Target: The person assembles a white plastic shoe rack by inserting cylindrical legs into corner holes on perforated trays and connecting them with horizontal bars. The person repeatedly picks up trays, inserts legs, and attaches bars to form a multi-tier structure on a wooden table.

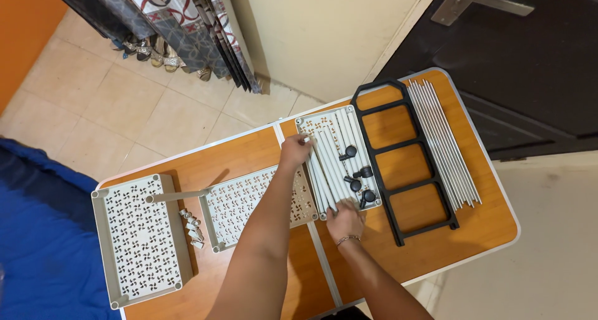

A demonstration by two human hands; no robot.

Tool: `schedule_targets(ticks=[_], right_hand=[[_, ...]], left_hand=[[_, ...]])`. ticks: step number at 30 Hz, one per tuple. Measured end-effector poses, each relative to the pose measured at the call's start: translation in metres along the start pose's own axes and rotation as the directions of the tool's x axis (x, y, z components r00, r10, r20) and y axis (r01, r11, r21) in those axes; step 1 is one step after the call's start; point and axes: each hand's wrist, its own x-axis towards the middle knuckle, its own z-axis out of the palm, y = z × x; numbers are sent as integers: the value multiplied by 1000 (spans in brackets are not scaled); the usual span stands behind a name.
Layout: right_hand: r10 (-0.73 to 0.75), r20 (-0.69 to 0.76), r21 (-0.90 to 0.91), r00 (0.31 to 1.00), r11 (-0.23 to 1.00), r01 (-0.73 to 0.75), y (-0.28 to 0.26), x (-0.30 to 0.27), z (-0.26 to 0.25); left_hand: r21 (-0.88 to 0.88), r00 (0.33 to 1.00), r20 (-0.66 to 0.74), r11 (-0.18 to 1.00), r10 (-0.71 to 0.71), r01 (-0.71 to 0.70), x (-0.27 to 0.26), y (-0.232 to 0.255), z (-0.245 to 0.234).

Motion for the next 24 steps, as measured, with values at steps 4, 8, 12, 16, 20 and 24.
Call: schedule_targets(ticks=[4, 8, 12, 16, 20, 24], right_hand=[[36, 48, 27, 998, 999, -38, -4, 3, 3], [8, -15, 112, 1000, 994, -6, -9, 8, -1], [-10, -62, 145, 998, 989, 19, -13, 14, -9], [-68, -88, 206, 994, 975, 85, -17, 14, -14], [-205, -84, 256, 975, 941, 219, -28, 11, -5], [-281, 10, 309, 960, 914, 265, -62, -7, 4]], left_hand=[[-292, 988, 102, 946, -113, 139, 9, -19, 7], [-418, 994, 104, 905, -36, 77, 8, -19, 5], [-509, 992, 125, 857, -21, 83, -3, 0, -2], [-527, 990, 139, 849, 28, 50, -28, 25, -25], [-417, 974, 121, 900, 193, -127, -68, 31, -78], [-355, 978, 87, 923, 191, -148, -139, 30, -156]])
